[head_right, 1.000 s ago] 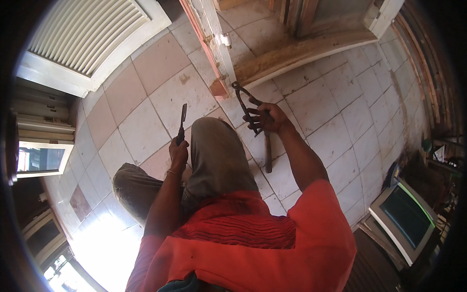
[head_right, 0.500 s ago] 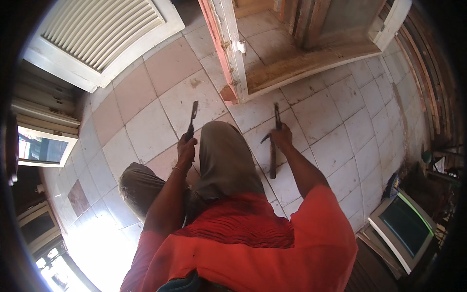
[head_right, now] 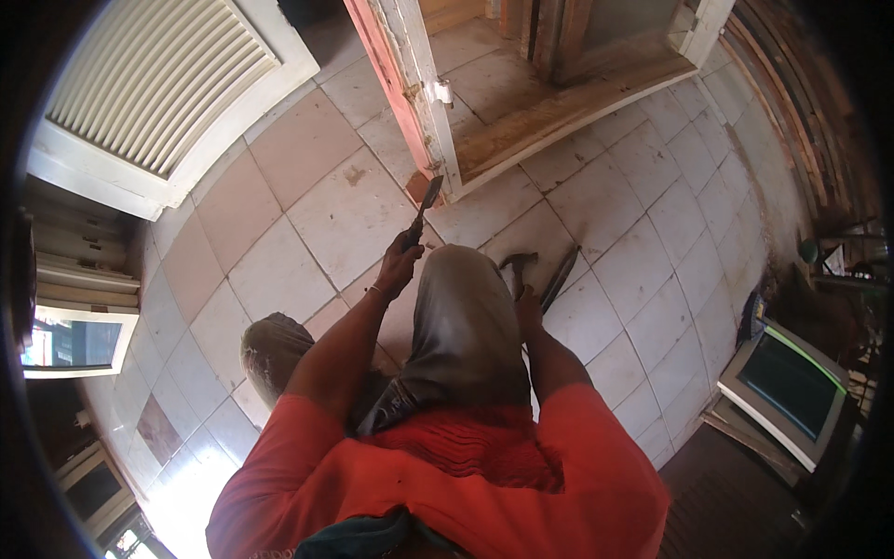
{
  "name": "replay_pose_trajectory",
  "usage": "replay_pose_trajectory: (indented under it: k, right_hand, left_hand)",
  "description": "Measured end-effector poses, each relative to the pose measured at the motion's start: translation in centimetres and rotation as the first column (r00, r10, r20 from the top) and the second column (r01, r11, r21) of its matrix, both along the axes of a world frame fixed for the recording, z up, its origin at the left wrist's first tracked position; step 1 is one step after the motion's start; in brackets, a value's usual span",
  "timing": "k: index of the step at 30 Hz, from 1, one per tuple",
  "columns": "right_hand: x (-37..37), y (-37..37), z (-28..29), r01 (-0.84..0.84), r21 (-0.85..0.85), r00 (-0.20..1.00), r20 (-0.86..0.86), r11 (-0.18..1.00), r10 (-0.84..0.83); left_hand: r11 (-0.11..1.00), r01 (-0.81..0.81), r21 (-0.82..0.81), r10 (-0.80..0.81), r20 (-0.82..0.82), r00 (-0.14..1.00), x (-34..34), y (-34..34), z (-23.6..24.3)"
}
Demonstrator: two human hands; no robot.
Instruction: The person uses a hammer and a pair of pincers to remove nails or staples from a wooden door frame.
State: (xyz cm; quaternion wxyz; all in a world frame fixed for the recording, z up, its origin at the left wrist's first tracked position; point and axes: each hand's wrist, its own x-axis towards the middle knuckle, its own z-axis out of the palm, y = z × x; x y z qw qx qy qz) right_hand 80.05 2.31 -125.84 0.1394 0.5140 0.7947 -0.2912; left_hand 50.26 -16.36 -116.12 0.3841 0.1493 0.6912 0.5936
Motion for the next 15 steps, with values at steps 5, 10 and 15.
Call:
replay_pose_trajectory:
  k: [5,10,15]
  right_hand:
    - [-2.1,-0.5,2.6,0.171,-0.010,0.982,-0.080,0.985,-0.171]
    - [-0.4,1.1,5.8,0.224,-0.011,0.944,-0.245,0.974,-0.220]
    - [-5.1,3.5,17.5,-0.022,0.183,0.940,-0.331,0.983,0.083]
  left_hand:
    - [0.998,-0.059,0.035,0.059,-0.011,0.998,-0.6,0.6,-2.1]
    - [0.998,-0.023,0.060,0.024,-0.010,1.000,-0.3,2.7,-4.2]
    - [0.996,0.011,0.090,-0.007,-0.046,0.999,-0.8,3.2,-6.6]
